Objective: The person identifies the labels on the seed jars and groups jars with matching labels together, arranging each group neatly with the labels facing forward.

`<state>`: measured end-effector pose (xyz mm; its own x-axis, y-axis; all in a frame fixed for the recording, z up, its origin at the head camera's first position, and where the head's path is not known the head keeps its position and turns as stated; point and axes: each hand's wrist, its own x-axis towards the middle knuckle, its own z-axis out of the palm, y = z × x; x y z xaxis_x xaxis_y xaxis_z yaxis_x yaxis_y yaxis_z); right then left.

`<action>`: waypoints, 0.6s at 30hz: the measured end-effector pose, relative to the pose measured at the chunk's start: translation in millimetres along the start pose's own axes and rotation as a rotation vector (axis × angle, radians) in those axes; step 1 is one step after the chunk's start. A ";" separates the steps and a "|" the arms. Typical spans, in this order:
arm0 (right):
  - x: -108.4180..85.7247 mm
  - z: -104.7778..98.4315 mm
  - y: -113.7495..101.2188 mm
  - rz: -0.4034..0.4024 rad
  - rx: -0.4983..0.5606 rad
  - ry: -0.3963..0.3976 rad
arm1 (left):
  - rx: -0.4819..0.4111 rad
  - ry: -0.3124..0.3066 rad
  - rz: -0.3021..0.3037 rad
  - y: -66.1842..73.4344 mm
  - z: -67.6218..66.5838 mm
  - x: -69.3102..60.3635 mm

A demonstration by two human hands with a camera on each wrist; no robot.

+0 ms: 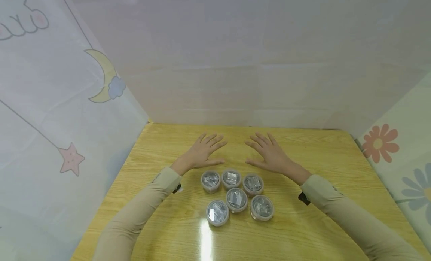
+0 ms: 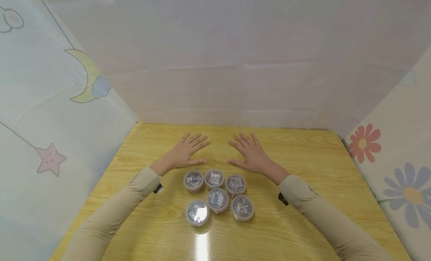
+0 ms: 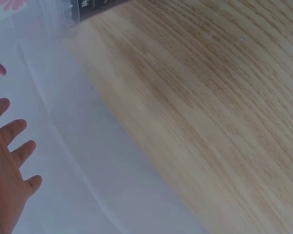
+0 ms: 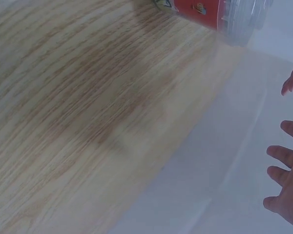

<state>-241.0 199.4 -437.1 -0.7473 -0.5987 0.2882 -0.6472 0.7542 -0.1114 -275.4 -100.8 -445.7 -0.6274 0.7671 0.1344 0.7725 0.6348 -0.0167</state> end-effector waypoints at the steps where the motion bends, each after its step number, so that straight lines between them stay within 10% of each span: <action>1: -0.7 0.4 -0.3 0.000 0.000 -0.002 | -0.001 -0.001 0.002 0.1 0.3 -0.1; 18: -7.9 6.0 -6.8 -0.026 0.014 -0.015 | 0.012 -0.032 0.033 4.5 5.5 -4.7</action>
<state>-231.6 197.4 -444.3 -0.7324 -0.6220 0.2770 -0.6683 0.7347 -0.1171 -269.6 -101.0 -451.9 -0.6045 0.7901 0.1014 0.7918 0.6100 -0.0324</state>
